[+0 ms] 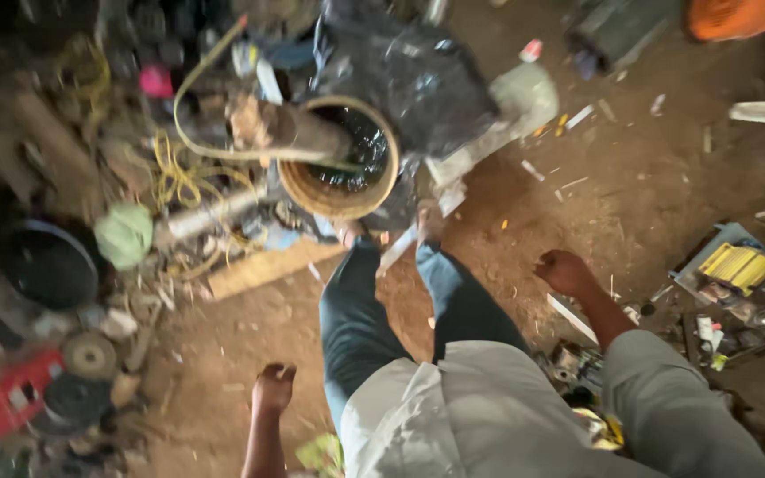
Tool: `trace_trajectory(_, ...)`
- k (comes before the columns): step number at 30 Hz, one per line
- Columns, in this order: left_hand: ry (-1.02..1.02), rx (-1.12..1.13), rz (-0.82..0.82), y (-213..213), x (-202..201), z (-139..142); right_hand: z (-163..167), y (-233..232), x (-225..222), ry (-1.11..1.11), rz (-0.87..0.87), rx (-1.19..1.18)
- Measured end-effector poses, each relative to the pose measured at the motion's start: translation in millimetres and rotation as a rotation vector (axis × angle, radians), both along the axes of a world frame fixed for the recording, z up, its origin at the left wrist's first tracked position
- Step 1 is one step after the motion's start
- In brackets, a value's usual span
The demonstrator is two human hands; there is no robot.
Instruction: The person handles an electric motor stator on a cluttered workbench, turning it and working on its windings by hand. They then walk to a bucket holding a metal pipe, dip a component into the bucket, return to the bench, and use a T-handle tool on the motor.
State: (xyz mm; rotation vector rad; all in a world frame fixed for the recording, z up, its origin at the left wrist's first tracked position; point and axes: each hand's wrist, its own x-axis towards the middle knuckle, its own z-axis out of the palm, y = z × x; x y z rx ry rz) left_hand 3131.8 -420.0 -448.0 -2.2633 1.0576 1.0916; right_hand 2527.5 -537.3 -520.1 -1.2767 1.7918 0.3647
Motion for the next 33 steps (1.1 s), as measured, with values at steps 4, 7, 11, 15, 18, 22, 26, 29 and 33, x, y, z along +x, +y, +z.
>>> trace_trajectory(4, 0.014, -0.225, 0.047, -24, -5, 25, 12, -1, -5, -0.090, -0.084, -0.198)
trace_trajectory(7, 0.038, -0.435, -0.047, -56, -19, 34, 34, -2, -9, -0.198, -0.213, -0.252)
trace_trajectory(11, 0.128, -0.498, -0.035, -92, -52, 49, 80, 11, -24, -0.149, -0.234, -0.446)
trace_trajectory(15, 0.254, -0.546, -0.071, -104, -78, 78, 126, 51, -41, -0.054, -0.334, -0.363)
trace_trajectory(18, 0.344, -0.626, -0.035, -85, -78, 110, 145, 101, -45, 0.018, -0.362, -0.292)
trace_trajectory(22, 0.237, -0.579, 0.047, -15, -39, 141, 156, 160, -31, -0.077, 0.651, -0.528)
trace_trajectory(26, 0.076, -0.589, 0.071, 95, 18, 131, 176, 179, 14, 0.069, 0.139, -0.098)
trace_trajectory(29, -0.208, -0.201, 0.075, 172, 42, 109, 206, 176, 56, -0.019, -0.084, -0.315)
trace_trajectory(33, -0.059, -0.195, -0.386, 223, 40, 108, 235, 185, 77, -0.151, -0.197, -0.428)
